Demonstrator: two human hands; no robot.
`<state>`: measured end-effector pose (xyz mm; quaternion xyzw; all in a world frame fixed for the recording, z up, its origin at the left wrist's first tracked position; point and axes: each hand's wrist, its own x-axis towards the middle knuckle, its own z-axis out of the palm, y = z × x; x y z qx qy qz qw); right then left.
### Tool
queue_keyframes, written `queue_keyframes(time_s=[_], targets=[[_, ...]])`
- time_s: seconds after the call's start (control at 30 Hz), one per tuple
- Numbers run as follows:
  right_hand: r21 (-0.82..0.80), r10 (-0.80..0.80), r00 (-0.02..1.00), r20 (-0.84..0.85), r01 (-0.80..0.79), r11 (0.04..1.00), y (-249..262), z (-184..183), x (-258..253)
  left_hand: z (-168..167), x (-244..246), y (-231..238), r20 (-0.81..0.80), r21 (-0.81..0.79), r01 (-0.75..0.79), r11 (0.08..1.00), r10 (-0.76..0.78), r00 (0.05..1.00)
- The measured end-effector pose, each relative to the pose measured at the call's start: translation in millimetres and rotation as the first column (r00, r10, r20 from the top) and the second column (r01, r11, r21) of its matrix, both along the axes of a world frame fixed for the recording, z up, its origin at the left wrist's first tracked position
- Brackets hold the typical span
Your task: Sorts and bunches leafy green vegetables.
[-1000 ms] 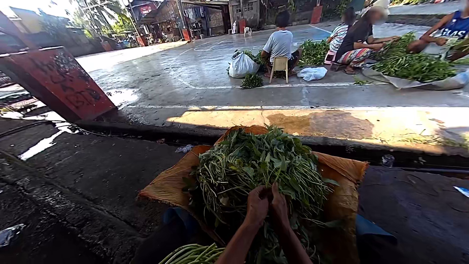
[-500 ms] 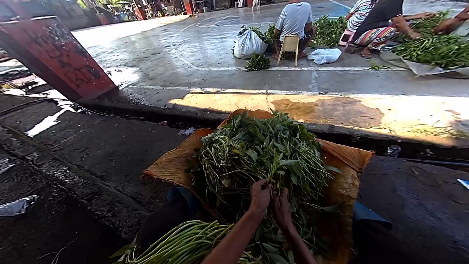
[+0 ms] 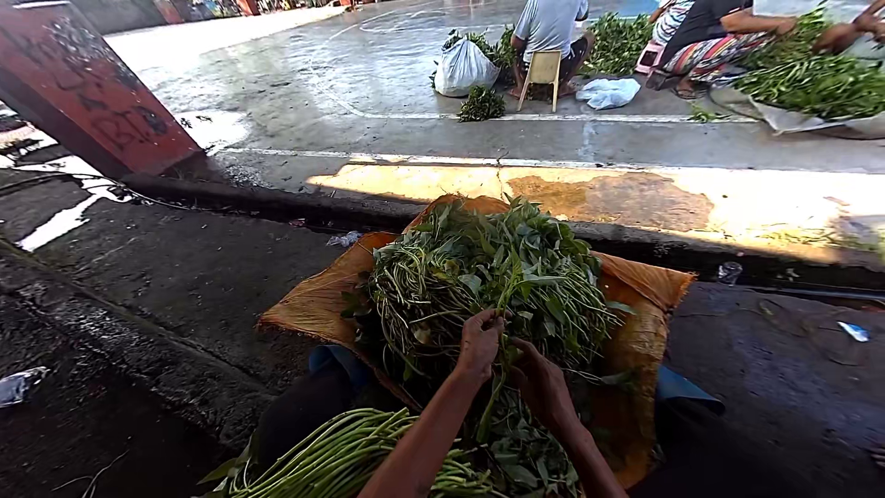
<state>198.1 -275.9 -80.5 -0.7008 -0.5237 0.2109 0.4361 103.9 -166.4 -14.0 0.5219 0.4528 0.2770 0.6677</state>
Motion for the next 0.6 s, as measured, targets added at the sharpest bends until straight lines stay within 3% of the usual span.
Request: queue_keyframes(time_s=[0.07,0.17,0.23,0.3,0.37,0.4,0.47,0.5,0.6], targets=[[0.08,-0.044,0.993,-0.106,0.053,0.995,2,-6,-5,2,-2,-2,0.04,-0.1,0.027,0.995,-0.023,0.999],[0.047,-0.068,0.944,-0.324,0.088,0.995,-2,-12,-8,2,-12,-4,0.06,-0.124,0.211,0.97,-0.205,0.977],[0.102,-0.077,0.936,-0.343,0.118,0.988,-6,-21,-17,-3,-17,-5,0.043,-0.055,0.301,0.952,-0.299,0.953],[0.167,-0.094,0.954,-0.283,0.146,0.975,-14,-34,-25,-5,-20,-5,0.052,-0.016,0.256,0.967,-0.255,0.966],[0.036,-0.107,0.976,-0.188,0.116,0.993,-27,-50,-25,0,-23,-4,0.096,0.012,0.127,0.992,-0.127,0.987],[-0.146,-0.087,0.984,-0.155,0.064,0.987,-32,-58,-18,4,-25,-2,0.116,0.028,0.071,0.997,-0.074,0.991],[-0.526,-0.031,0.991,-0.131,-0.043,0.849,-29,-74,6,14,-29,-1,0.146,0.044,0.012,0.999,-0.019,0.989],[-0.603,-0.047,0.993,-0.111,-0.03,0.797,-26,-84,17,18,-31,-2,0.155,0.035,0.003,0.999,-0.008,0.988],[-0.518,-0.209,0.976,-0.064,0.147,0.843,-6,-90,44,17,-34,-7,0.171,-0.023,0.002,1.0,0.002,0.985]])
